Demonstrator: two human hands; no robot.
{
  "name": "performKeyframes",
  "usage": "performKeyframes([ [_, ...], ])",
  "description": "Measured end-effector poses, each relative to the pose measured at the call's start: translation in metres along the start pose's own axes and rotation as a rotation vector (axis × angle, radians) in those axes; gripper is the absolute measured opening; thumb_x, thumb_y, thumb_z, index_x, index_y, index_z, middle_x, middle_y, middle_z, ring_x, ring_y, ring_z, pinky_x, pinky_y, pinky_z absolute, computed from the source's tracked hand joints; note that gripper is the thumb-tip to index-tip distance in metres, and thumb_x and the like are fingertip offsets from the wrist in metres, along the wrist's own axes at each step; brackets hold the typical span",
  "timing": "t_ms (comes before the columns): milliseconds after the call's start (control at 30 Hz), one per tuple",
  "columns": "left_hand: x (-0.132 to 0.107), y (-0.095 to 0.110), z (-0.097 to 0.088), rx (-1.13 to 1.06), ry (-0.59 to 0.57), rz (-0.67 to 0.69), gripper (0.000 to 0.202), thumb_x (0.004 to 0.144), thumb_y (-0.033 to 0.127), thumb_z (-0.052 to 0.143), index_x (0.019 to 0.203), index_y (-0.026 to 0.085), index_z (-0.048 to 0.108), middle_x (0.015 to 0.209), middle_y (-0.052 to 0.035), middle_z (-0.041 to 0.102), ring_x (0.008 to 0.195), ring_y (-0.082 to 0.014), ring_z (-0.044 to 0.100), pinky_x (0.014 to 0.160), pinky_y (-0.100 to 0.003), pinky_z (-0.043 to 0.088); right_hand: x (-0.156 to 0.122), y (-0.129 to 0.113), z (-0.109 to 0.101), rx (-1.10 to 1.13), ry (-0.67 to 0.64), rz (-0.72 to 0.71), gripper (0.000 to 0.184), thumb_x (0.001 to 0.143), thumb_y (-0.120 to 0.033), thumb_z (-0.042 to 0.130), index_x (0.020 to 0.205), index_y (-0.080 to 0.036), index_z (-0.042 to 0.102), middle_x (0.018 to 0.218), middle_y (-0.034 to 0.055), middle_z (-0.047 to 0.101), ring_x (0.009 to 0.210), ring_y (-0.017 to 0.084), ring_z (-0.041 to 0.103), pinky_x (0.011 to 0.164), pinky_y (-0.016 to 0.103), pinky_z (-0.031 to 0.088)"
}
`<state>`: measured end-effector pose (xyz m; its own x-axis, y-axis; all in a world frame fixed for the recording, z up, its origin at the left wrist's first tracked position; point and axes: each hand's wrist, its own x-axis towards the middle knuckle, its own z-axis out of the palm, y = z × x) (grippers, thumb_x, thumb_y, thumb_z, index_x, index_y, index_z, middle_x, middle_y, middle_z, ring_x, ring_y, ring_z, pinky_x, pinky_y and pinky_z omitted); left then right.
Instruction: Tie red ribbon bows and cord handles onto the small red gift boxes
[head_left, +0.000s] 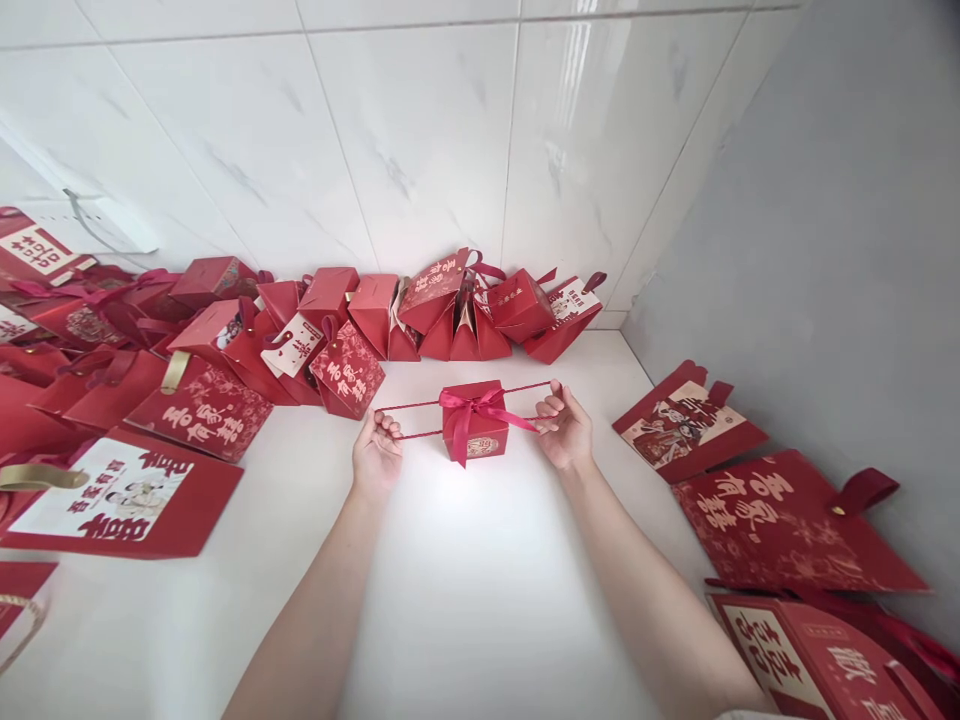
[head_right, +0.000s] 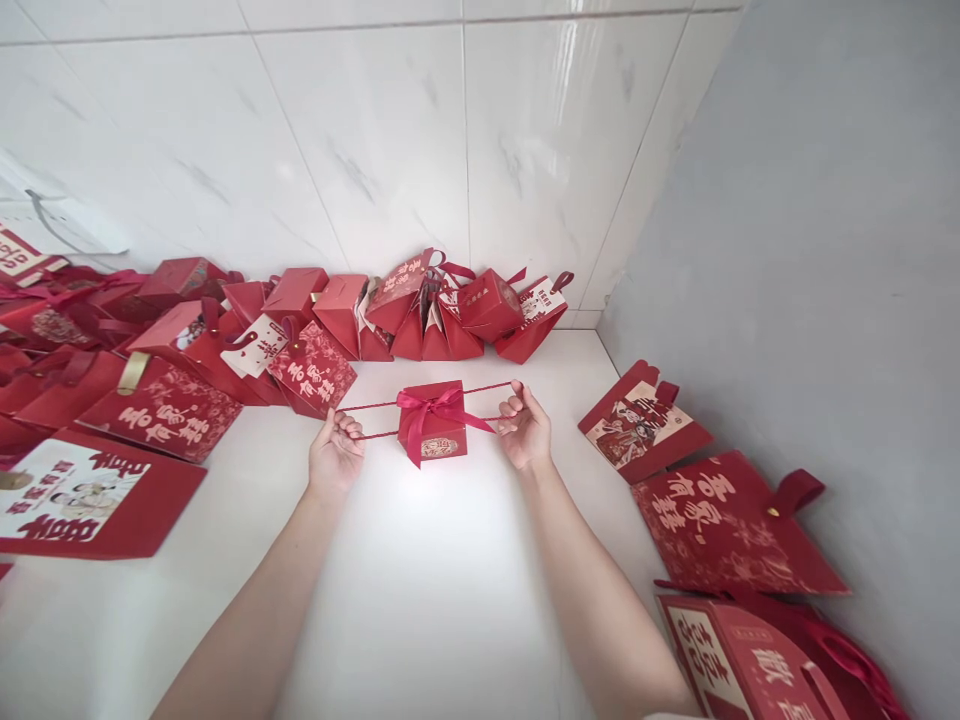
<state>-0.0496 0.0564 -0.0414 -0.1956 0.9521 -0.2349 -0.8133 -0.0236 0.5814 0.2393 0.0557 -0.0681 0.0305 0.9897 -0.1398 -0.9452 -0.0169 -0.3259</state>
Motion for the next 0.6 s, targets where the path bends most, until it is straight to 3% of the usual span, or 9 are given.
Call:
performKeyframes([
  [233, 0.005, -0.003, -0.005, 0.098, 0.079, 0.059, 0.02, 0.085, 0.023, 0.063, 0.073, 0.014, 0.05, 0.064, 0.0033, 0.052, 0.048, -0.0019, 0.049, 0.048, -0.01, 0.04, -0.001, 0.002, 0.003, -0.148, -0.053, -0.028, 0.03, 0.081, -0.037, 0.069, 0.106, -0.023, 0.064, 0.063, -0.0064, 0.042, 0.049, 0.004, 0.04, 0.03, 0.009, 0.025],
  [300, 0.008, -0.007, -0.008, 0.226, 0.076, 0.14, 0.027, 0.082, 0.032, 0.066, 0.071, 0.015, 0.049, 0.064, 0.0024, 0.052, 0.05, -0.0045, 0.051, 0.05, -0.014, 0.042, 0.001, 0.006, 0.002, -0.286, -0.042, -0.05, 0.03, 0.081, -0.04, 0.069, 0.106, -0.023, 0.064, 0.064, -0.0062, 0.04, 0.049, 0.005, 0.038, 0.031, 0.011, 0.024],
  [367, 0.008, -0.012, -0.012, 0.454, 0.084, 0.268, 0.029, 0.082, 0.041, 0.065, 0.076, 0.016, 0.051, 0.071, -0.0003, 0.056, 0.057, -0.0089, 0.056, 0.054, -0.019, 0.045, 0.004, 0.013, -0.001, -0.513, -0.011, -0.127, 0.034, 0.079, -0.041, 0.07, 0.107, -0.024, 0.063, 0.069, -0.0047, 0.045, 0.054, 0.006, 0.043, 0.037, 0.013, 0.033],
  [467, -0.002, -0.02, -0.011, 0.892, 0.096, 0.587, 0.033, 0.085, 0.044, 0.061, 0.106, 0.02, 0.056, 0.11, -0.0089, 0.061, 0.096, -0.0185, 0.062, 0.077, -0.03, 0.052, 0.005, 0.029, -0.005, -0.914, 0.024, -0.367, 0.06, 0.07, -0.039, 0.077, 0.124, -0.025, 0.053, 0.106, 0.0049, 0.057, 0.093, 0.017, 0.058, 0.07, 0.027, 0.054],
  [533, -0.014, -0.025, -0.005, 1.14, 0.006, 0.796, 0.043, 0.091, 0.043, 0.054, 0.128, 0.023, 0.05, 0.137, -0.011, 0.047, 0.128, -0.0227, 0.046, 0.104, -0.039, 0.041, 0.003, 0.037, -0.005, -1.139, 0.004, -0.529, 0.078, 0.071, -0.039, 0.075, 0.139, -0.026, 0.039, 0.137, 0.0119, 0.044, 0.124, 0.025, 0.047, 0.097, 0.042, 0.047],
  [600, -0.027, -0.03, 0.001, 1.286, -0.164, 0.887, 0.05, 0.096, 0.044, 0.042, 0.142, 0.024, 0.039, 0.15, -0.0102, 0.034, 0.142, -0.0238, 0.027, 0.118, -0.043, 0.022, -0.003, 0.04, -0.002, -1.3, -0.029, -0.634, 0.081, 0.078, -0.041, 0.068, 0.147, -0.026, 0.027, 0.152, 0.0126, 0.028, 0.139, 0.028, 0.031, 0.112, 0.05, 0.031],
])
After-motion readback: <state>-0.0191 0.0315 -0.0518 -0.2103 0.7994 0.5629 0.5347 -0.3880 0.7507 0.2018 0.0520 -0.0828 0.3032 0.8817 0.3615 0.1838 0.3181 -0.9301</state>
